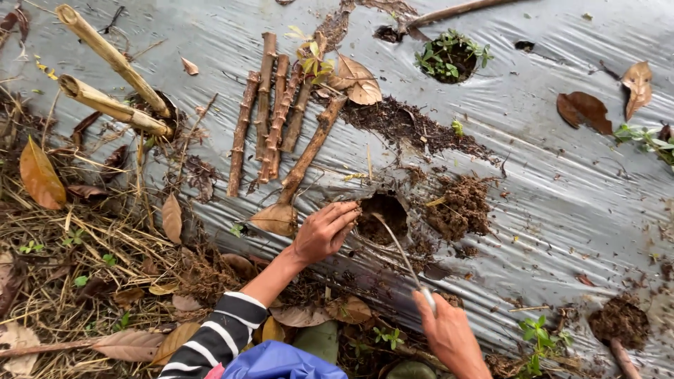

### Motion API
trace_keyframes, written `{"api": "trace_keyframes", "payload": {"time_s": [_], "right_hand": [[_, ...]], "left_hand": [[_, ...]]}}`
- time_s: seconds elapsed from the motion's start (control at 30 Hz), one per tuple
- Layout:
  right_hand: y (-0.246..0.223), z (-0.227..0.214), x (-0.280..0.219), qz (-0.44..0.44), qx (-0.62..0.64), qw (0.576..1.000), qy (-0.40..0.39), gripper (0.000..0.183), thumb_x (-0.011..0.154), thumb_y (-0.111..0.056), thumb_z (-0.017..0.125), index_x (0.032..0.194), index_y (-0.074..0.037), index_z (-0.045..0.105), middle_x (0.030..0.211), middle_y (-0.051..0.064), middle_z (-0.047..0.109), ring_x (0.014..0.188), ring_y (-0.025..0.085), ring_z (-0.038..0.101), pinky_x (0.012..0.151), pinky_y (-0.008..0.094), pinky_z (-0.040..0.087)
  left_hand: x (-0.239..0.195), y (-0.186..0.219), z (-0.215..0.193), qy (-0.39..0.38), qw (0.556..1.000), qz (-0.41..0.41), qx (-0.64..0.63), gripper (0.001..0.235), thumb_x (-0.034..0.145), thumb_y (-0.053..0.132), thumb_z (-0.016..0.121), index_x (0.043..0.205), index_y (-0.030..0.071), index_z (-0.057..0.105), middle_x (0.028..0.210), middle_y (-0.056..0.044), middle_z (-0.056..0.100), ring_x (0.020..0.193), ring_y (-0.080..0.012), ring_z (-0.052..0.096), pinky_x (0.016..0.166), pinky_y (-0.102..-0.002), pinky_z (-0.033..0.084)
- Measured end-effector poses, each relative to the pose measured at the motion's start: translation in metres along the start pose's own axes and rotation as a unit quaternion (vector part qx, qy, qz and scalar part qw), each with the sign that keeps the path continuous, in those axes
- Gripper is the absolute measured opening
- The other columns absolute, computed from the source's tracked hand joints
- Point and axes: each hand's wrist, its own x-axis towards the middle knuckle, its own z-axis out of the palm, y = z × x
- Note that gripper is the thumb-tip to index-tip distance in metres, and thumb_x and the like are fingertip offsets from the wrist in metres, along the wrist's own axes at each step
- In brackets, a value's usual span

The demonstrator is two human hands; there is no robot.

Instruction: Digging a small hole in the soil through a plastic mulch layer using a hand tool and bare hands for planting.

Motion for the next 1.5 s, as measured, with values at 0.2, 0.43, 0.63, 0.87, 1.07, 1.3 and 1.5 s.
{"api": "trace_keyframes", "payload": {"time_s": [0.2,0.43,0.63,0.87,1.07,1.3,1.5], "right_hand": [[0.01,-0.022,-0.023,0.006,-0.019,1.0,0.0,0.047,0.103,-0.048,0.037,0.113,-0.02,0.073,0.063,-0.001,0.061,0.05,0.012,0.049,0.044,0.028,0.045],[-0.016,-0.007,-0.003,-0.006,-0.015,1.0,0.018,0.054,0.103,-0.055,0.041,0.08,-0.012,0.063,0.062,0.002,0.058,0.054,0.013,0.048,0.055,0.032,0.043],[-0.02,-0.024,-0.018,0.021,-0.04,0.999,0.022,0.054,0.098,-0.053,0.04,0.103,-0.016,0.078,0.071,0.005,0.07,0.068,0.016,0.06,0.067,0.031,0.043],[-0.017,-0.019,-0.009,0.019,-0.015,1.0,-0.008,0.057,0.099,-0.059,0.036,0.09,-0.014,0.069,0.076,0.003,0.067,0.066,0.014,0.057,0.063,0.029,0.05],[-0.02,-0.027,-0.013,0.025,-0.022,0.999,0.021,0.049,0.104,-0.053,0.04,0.085,-0.012,0.06,0.069,0.004,0.055,0.064,0.017,0.048,0.063,0.032,0.043],[-0.037,-0.029,-0.013,0.055,-0.022,0.998,-0.019,0.051,0.103,-0.054,0.033,0.1,-0.016,0.067,0.076,0.0,0.063,0.065,0.011,0.055,0.059,0.025,0.053],[-0.016,-0.03,-0.019,-0.047,-0.003,0.998,0.045,0.056,0.101,-0.055,0.029,0.079,-0.013,0.06,0.073,0.004,0.067,0.068,0.016,0.058,0.066,0.031,0.048]], "left_hand": [[-0.016,-0.012,0.012,-0.019,0.997,0.025,0.076,0.034,0.103,0.007,0.055,0.136,-0.003,0.059,0.139,-0.023,0.064,0.123,-0.0351,0.069,0.111,-0.044,0.055],[-0.016,-0.009,0.01,-0.024,0.995,0.04,0.085,0.034,0.104,0.009,0.049,0.135,-0.003,0.058,0.135,-0.024,0.066,0.12,-0.0339,0.069,0.11,-0.042,0.055],[-0.005,-0.001,-0.005,-0.014,0.996,0.044,0.072,0.033,0.105,0.007,0.049,0.134,-0.006,0.059,0.134,-0.025,0.065,0.121,-0.0348,0.068,0.111,-0.042,0.054],[-0.004,0.008,-0.008,-0.009,0.996,0.045,0.075,0.032,0.105,0.009,0.05,0.131,-0.006,0.06,0.132,-0.026,0.065,0.121,-0.0356,0.067,0.109,-0.042,0.055],[-0.004,0.002,-0.003,-0.001,0.995,0.039,0.093,0.031,0.105,0.011,0.051,0.13,-0.005,0.061,0.132,-0.024,0.066,0.118,-0.033,0.069,0.108,-0.041,0.056],[-0.003,-0.001,-0.003,-0.007,0.996,0.043,0.082,0.032,0.105,0.012,0.05,0.13,-0.005,0.061,0.134,-0.025,0.065,0.122,-0.0338,0.068,0.11,-0.041,0.055],[-0.001,0.004,-0.007,-0.003,0.994,0.041,0.101,0.031,0.104,0.013,0.052,0.127,-0.005,0.063,0.134,-0.023,0.066,0.121,-0.0332,0.068,0.109,-0.041,0.055]]}}
